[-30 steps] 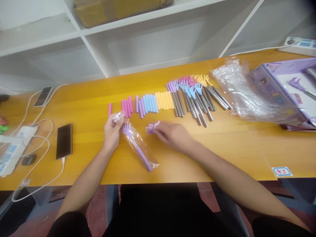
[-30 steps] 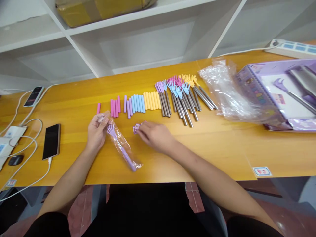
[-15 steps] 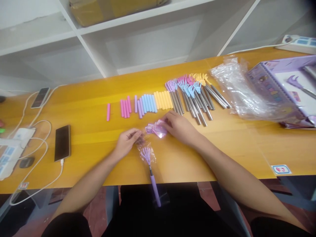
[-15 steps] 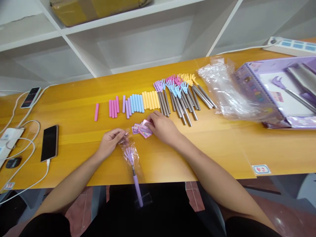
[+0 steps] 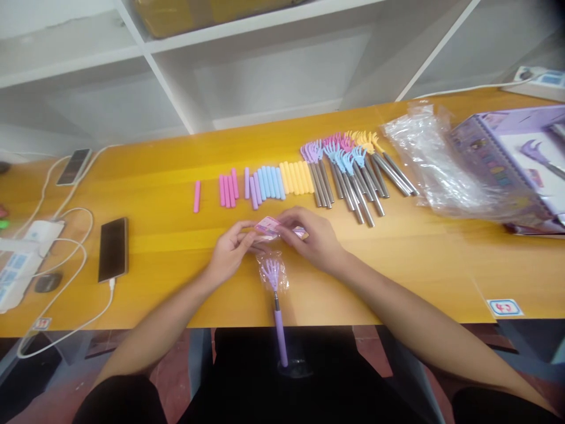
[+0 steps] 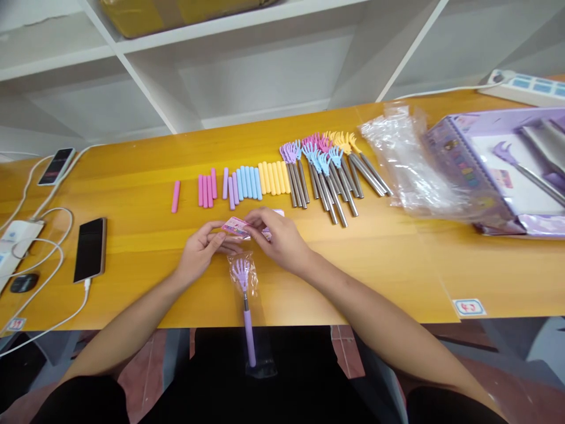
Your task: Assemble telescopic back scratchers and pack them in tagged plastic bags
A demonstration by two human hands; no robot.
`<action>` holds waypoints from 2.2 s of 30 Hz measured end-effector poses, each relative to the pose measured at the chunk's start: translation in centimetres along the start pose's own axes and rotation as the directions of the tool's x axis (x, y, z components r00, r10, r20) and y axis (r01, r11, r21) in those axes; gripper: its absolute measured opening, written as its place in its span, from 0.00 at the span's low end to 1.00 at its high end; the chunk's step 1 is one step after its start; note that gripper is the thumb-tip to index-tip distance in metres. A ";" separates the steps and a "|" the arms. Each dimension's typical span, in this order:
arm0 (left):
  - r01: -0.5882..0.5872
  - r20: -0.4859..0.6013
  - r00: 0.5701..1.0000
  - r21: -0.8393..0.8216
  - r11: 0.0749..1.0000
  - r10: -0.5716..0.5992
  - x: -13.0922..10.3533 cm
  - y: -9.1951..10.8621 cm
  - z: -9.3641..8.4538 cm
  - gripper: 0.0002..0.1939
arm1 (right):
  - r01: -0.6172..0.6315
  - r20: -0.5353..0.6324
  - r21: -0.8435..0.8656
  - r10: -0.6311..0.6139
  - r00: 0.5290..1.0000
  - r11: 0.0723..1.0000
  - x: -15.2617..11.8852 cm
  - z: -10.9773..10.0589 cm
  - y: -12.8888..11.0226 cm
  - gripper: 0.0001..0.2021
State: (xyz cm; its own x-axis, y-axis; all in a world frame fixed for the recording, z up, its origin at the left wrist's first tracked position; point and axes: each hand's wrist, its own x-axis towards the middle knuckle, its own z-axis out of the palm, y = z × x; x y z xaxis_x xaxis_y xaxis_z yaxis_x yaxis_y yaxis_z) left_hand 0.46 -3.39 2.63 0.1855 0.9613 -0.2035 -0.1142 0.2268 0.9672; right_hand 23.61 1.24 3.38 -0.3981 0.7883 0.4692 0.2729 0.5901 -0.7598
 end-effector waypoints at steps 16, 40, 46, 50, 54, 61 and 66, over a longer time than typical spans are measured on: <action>-0.073 -0.077 0.995 -0.151 0.986 0.062 0.3 -0.7 -0.1 0.16 | 0.172 0.047 -0.060 -0.169 0.984 0.983 0.1 0.1 0.8 0.04; 0.012 -0.121 0.992 -0.196 0.981 -0.036 0.2 -0.3 0.4 0.14 | 0.181 0.138 -0.020 -0.177 0.975 0.983 -0.1 0.0 0.5 0.11; 0.003 -0.127 0.991 -0.211 0.977 -0.031 0.2 -0.1 0.5 0.13 | 0.206 0.162 0.003 -0.204 0.965 0.978 -0.2 -0.1 0.5 0.12; 0.013 -0.112 0.993 -0.211 0.977 -0.037 0.1 0.0 0.6 0.13 | 0.184 0.163 0.022 -0.185 0.969 0.983 -0.3 -0.3 0.2 0.13; 0.019 -0.105 0.994 -0.216 0.976 -0.043 0.1 0.0 0.6 0.13 | 0.170 0.164 0.042 -0.175 0.971 0.984 -0.2 -0.4 0.0 0.13; 0.022 -0.118 0.992 -0.231 0.973 -0.050 0.1 -0.1 0.8 0.14 | 0.158 0.191 0.062 -0.167 0.967 0.985 -0.3 -0.5 -0.1 0.13; 0.018 -0.113 0.993 -0.219 0.976 -0.044 0.0 -0.5 0.8 0.13 | 0.182 0.205 0.070 -0.192 0.960 0.981 -0.5 -0.4 -0.2 0.12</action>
State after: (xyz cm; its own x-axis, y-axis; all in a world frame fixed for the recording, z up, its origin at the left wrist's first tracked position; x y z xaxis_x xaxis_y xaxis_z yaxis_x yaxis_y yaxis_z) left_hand 1.32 -3.61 2.26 0.0785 0.9619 -0.2618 -0.3220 0.2730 0.9066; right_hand 24.13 0.87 3.49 -0.6139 0.6072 0.5043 0.1337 0.7096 -0.6918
